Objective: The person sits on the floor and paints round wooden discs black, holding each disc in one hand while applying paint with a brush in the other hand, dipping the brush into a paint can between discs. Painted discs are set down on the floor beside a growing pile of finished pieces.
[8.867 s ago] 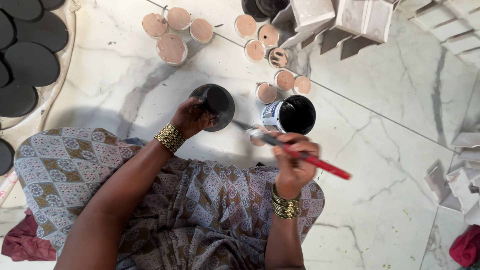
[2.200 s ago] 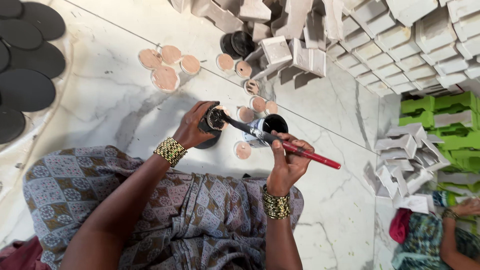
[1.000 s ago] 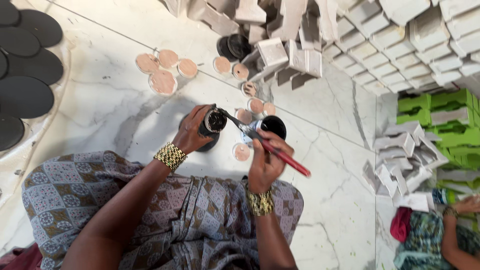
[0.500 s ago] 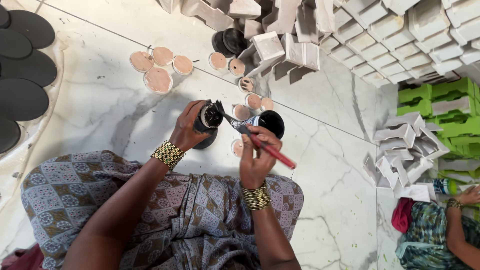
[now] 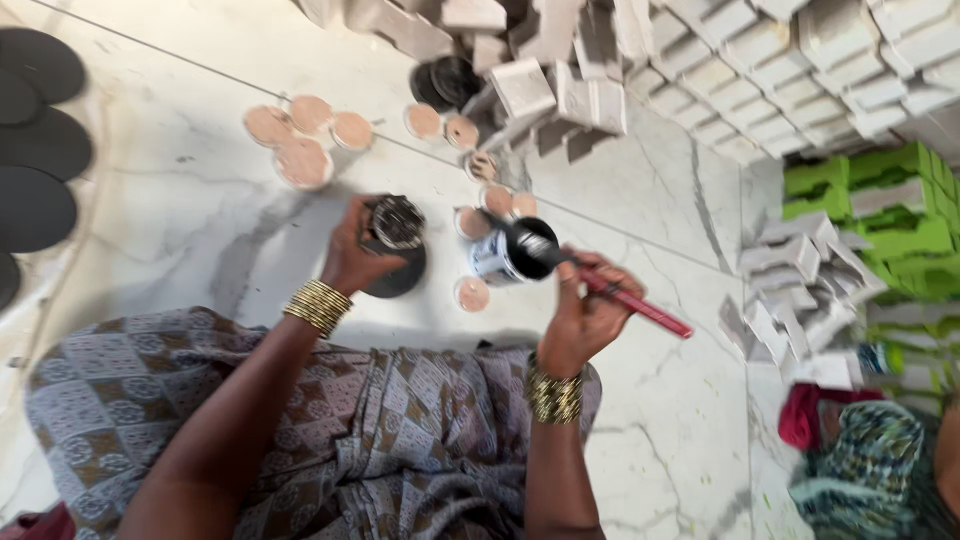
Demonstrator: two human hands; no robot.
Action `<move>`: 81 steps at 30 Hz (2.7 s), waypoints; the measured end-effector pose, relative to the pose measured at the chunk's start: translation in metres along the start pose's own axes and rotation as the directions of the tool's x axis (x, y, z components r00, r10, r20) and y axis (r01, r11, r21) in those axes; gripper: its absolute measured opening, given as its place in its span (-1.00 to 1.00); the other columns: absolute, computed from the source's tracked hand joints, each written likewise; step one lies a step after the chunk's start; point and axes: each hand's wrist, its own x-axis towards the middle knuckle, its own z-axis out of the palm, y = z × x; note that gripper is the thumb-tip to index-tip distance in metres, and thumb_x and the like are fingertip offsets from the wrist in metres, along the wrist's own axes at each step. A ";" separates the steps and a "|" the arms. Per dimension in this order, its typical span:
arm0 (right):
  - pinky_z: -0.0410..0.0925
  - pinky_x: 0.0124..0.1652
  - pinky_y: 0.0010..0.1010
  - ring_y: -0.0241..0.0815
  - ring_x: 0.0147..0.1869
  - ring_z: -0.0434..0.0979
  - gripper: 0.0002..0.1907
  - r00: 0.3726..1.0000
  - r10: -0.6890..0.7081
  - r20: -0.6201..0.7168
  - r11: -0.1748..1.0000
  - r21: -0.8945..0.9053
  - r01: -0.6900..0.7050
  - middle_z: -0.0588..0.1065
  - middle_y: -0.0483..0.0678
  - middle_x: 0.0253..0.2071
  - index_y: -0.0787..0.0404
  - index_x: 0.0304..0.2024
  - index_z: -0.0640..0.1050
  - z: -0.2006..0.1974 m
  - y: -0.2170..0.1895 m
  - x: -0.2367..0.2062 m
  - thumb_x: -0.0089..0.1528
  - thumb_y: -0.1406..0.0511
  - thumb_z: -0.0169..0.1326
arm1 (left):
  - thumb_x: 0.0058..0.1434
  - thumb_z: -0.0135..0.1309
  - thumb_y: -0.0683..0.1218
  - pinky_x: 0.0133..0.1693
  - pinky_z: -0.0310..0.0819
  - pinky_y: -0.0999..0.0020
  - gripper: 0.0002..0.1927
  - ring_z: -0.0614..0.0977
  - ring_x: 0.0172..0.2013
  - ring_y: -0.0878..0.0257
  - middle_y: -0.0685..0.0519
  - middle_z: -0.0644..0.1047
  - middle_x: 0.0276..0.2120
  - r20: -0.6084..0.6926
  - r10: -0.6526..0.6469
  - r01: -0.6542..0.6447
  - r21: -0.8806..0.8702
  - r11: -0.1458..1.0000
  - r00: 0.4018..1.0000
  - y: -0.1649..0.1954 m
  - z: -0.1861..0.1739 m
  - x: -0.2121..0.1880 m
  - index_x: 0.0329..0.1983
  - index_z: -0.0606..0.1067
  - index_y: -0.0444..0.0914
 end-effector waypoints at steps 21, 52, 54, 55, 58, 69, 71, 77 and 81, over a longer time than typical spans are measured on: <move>0.52 0.18 -0.27 0.05 0.27 0.54 -0.66 0.991 0.129 -0.034 0.961 -0.242 -0.133 0.44 0.14 0.09 0.25 -0.02 0.28 -0.076 0.133 -0.057 0.30 0.57 0.14 | 0.00 0.14 -0.47 0.17 0.58 0.20 -0.21 0.58 0.15 0.13 -0.09 0.50 0.19 0.066 -0.393 0.388 -0.375 0.842 0.917 -0.038 -0.018 -0.025 0.36 0.30 -0.37; 0.50 0.09 0.07 0.14 0.12 0.61 -0.78 0.837 0.515 -0.185 0.829 0.356 -0.431 0.55 0.16 -0.07 0.22 -0.13 0.38 -0.071 0.059 -0.023 0.27 0.52 0.11 | -0.21 0.45 -0.23 0.15 0.47 0.12 0.41 0.55 0.11 -0.11 -0.24 0.45 0.20 0.114 0.117 -0.146 0.297 0.944 0.987 0.005 0.007 -0.003 0.58 -0.24 -0.17; 0.52 0.12 0.03 0.12 0.13 0.59 -0.70 0.911 0.404 -0.083 0.874 0.330 -0.357 0.53 0.13 -0.06 0.21 -0.07 0.34 -0.030 0.044 -0.025 0.25 0.57 0.10 | -0.19 0.46 -0.23 0.13 0.49 0.13 0.46 0.58 0.07 -0.09 -0.24 0.45 0.22 0.135 0.103 -0.139 0.302 0.943 0.986 0.006 0.008 -0.002 0.57 -0.34 -0.16; 0.53 0.13 0.00 0.10 0.13 0.58 -0.66 0.939 0.343 -0.033 0.893 0.321 -0.315 0.51 0.12 -0.05 0.20 -0.04 0.33 -0.013 0.039 -0.027 0.25 0.59 0.10 | -0.16 0.45 -0.24 0.12 0.50 0.14 0.45 0.60 0.05 -0.07 -0.25 0.45 0.22 0.133 0.119 -0.153 0.287 0.946 0.984 0.006 0.009 -0.002 0.57 -0.36 -0.16; 0.49 0.25 -0.07 0.13 0.19 0.58 -0.58 0.980 0.190 0.055 0.960 0.200 -0.197 0.50 0.15 0.00 0.20 -0.01 0.26 0.019 0.029 -0.039 0.26 0.65 0.09 | -0.12 0.42 -0.26 0.09 0.54 0.16 0.45 0.64 0.01 -0.05 -0.26 0.46 0.22 0.118 0.164 -0.189 0.246 0.951 0.979 0.005 0.009 -0.001 0.57 -0.41 -0.16; 0.53 0.17 -0.14 0.12 0.19 0.59 -0.61 0.987 0.133 0.092 0.984 0.104 -0.142 0.49 0.20 0.01 0.22 -0.04 0.26 0.022 0.030 -0.047 0.27 0.67 0.04 | -0.09 0.44 -0.25 0.08 0.58 0.15 0.47 0.67 0.01 -0.03 -0.27 0.49 0.20 0.073 0.231 -0.241 0.212 0.947 0.970 0.002 0.011 -0.003 0.57 -0.45 -0.15; 0.52 0.17 -0.15 0.12 0.20 0.58 -0.60 0.976 0.151 0.155 0.982 0.091 -0.166 0.49 0.19 0.02 0.21 -0.04 0.25 0.020 0.028 -0.051 0.26 0.67 0.04 | -0.09 0.45 -0.23 0.08 0.58 0.16 0.47 0.67 0.00 -0.03 -0.27 0.50 0.18 0.049 0.195 -0.201 0.263 0.944 0.980 0.001 0.009 -0.003 0.56 -0.46 -0.16; 0.53 0.24 -0.07 0.15 0.23 0.58 -0.62 0.988 0.088 0.128 0.994 0.058 -0.096 0.50 0.20 0.01 0.23 -0.03 0.27 0.007 0.019 -0.049 0.27 0.68 0.03 | -0.05 0.43 -0.23 0.10 0.59 0.17 0.47 0.67 0.04 -0.06 -0.30 0.49 0.21 0.066 0.175 -0.186 0.233 0.954 0.982 -0.002 0.011 -0.005 0.56 -0.49 -0.17; 0.51 0.23 -0.09 0.14 0.24 0.56 -0.61 0.972 0.141 0.188 0.983 0.090 -0.160 0.48 0.18 0.03 0.21 -0.04 0.25 0.019 0.023 -0.048 0.28 0.67 0.03 | -0.15 0.48 -0.23 0.12 0.54 0.09 0.53 0.62 0.08 -0.14 -0.32 0.50 0.17 0.111 0.217 -0.240 0.281 0.929 0.970 -0.003 0.013 -0.007 0.54 -0.49 -0.13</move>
